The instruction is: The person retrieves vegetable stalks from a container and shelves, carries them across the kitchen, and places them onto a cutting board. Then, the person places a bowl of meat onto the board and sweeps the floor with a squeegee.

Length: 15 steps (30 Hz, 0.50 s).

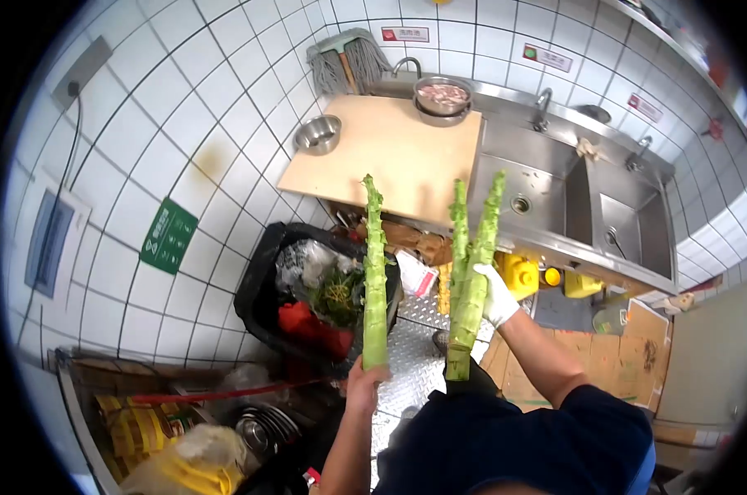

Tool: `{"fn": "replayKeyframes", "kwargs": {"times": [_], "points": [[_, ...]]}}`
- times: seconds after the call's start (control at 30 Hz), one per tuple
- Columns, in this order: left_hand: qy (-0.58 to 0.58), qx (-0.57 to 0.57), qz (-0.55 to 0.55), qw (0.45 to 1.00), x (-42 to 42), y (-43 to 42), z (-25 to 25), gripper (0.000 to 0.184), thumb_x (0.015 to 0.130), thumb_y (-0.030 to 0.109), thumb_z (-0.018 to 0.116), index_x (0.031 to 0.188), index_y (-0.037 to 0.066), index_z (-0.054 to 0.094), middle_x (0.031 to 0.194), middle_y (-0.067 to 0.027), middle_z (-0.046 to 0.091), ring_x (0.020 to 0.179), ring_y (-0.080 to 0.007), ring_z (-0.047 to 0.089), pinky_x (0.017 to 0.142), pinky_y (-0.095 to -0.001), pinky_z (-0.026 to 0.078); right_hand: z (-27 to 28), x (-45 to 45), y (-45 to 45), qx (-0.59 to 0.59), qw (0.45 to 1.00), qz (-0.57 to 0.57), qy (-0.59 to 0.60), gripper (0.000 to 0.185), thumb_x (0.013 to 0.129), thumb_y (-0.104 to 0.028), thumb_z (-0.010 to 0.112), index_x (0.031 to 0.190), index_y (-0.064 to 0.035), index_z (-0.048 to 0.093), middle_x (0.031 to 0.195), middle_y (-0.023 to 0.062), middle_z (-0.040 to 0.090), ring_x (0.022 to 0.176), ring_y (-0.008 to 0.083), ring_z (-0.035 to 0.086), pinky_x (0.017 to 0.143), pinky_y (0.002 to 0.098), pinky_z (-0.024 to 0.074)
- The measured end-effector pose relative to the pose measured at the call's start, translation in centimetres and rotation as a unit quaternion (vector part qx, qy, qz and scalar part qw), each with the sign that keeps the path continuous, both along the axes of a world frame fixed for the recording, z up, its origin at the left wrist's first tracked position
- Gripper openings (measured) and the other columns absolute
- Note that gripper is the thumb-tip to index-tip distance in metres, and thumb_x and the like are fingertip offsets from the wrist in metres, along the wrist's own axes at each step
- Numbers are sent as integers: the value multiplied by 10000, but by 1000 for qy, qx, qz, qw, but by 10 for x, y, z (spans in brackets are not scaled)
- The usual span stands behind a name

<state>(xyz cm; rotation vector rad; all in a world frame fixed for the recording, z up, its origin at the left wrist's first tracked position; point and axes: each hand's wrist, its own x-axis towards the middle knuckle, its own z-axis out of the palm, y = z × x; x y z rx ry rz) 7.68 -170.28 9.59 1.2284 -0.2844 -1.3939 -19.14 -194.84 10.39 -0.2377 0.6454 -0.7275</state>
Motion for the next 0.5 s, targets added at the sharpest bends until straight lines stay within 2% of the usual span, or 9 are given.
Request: {"fn": "replayKeyframes", "kwargs": {"times": [0.1, 0.13, 0.2, 0.27, 0.33, 0.37, 0.4, 0.47, 0.5], "points": [[12, -4, 5, 1000, 4, -94, -4, 450, 732, -9, 659, 1173, -24, 569, 924, -60, 626, 780, -155, 623, 714, -288, 515, 6, 42, -100, -1, 998, 62, -3, 498, 866, -329, 675, 1240, -16, 576, 1034, 171, 677, 912, 333, 680, 826, 479, 588], [1, 6, 17, 1000, 12, -150, -7, 424, 733, 6, 657, 1147, -26, 569, 904, -72, 623, 757, -170, 619, 699, -296, 512, -8, 76, -172, 1, 995, 101, 15, 476, 865, -331, 691, 1194, -5, 581, 984, 170, 671, 863, 318, 677, 802, 474, 590], [-18, 18, 41, 999, 17, -220, 12, 375, 735, 36, 653, 1095, -30, 570, 864, -95, 616, 711, -200, 611, 668, -312, 506, -3, 100, -244, 11, 986, 160, 53, 439, 862, -324, 712, 1150, -15, 590, 979, 160, 662, 849, 291, 669, 773, 448, 590], [-93, -12, 9, 996, 38, -286, 3, 318, 761, 44, 661, 1058, -5, 560, 847, -70, 599, 688, -182, 588, 643, -300, 489, 18, 132, -303, -77, 980, 150, 103, 388, 859, -323, 727, 1116, -54, 617, 953, 116, 662, 842, 251, 667, 737, 414, 588], [-150, -36, -19, 988, 65, -348, -16, 460, 832, 58, 694, 1255, -28, 536, 977, -94, 630, 819, -204, 627, 741, -322, 518, 5, 158, -372, -95, 971, 185, 121, 390, 821, -269, 760, 1121, -56, 629, 964, 100, 672, 837, 248, 663, 734, 419, 582], [-212, -40, 12, 976, 69, -375, -18, 565, 866, 75, 704, 1370, -23, 468, 1111, -119, 621, 947, -221, 623, 840, -327, 508, 10, 166, -393, -121, 956, 173, 204, 423, 797, -248, 771, 1142, -41, 639, 960, 104, 685, 824, 264, 670, 746, 426, 584], [-271, -45, 43, 960, 69, -395, -21, 672, 900, 92, 714, 1484, -19, 399, 1245, -143, 612, 1075, -238, 618, 939, -333, 499, -5, 172, -412, -226, 908, 145, 322, 539, 771, -255, 781, 1224, -7, 627, 1050, 172, 711, 879, 305, 699, 774, 435, 590], [-262, -83, 9, 962, 66, -406, -22, 767, 923, 106, 711, 1549, -15, 285, 1397, -160, 529, 1227, -256, 545, 1048, -341, 433, -6, 172, -434, -368, 661, 274, 594, 771, 796, -314, 753, 1434, 24, 482, 1361, 294, 578, 1181, 371, 635, 961, 436, 542], [-257, -99, -5, 961, 64, -405, -22, 816, 935, 113, 710, 1582, -13, 229, 1474, -169, 487, 1303, -266, 508, 1102, -345, 400, -28, 173, -434, -408, 622, 245, 622, 830, 809, -341, 738, 1479, 22, 408, 1433, 303, 488, 1266, 377, 559, 1021, 426, 495]]}}
